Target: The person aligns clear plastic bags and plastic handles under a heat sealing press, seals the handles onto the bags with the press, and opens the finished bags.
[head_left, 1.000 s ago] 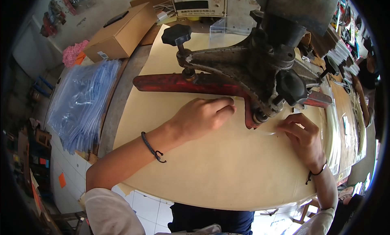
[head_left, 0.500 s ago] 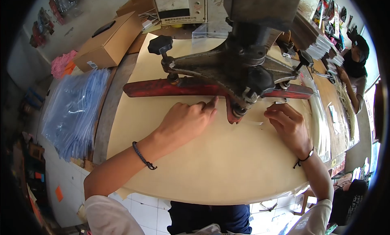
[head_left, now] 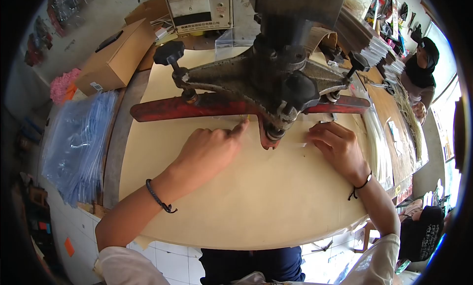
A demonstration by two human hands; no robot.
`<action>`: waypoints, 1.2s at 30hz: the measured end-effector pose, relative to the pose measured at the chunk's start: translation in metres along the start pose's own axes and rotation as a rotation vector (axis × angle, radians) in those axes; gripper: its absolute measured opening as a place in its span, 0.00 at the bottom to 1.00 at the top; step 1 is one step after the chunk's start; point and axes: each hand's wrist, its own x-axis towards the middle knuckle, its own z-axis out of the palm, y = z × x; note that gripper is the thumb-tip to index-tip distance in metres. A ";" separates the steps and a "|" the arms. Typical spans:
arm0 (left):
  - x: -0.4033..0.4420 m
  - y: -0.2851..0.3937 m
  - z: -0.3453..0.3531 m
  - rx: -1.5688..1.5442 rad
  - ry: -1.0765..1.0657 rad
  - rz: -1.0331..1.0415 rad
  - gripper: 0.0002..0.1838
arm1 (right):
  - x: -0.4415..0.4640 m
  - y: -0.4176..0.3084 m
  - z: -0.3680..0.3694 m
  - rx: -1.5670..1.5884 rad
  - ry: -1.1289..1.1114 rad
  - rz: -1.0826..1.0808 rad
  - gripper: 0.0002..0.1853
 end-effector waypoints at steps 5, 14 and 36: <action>-0.001 0.000 0.000 0.001 0.005 0.005 0.29 | 0.001 0.002 0.002 0.009 0.004 0.008 0.10; 0.000 0.001 0.000 0.036 -0.014 0.017 0.32 | 0.001 0.000 0.000 0.013 -0.015 0.030 0.09; -0.010 0.005 -0.002 0.148 0.025 0.100 0.34 | 0.000 -0.001 0.001 0.025 -0.011 0.050 0.08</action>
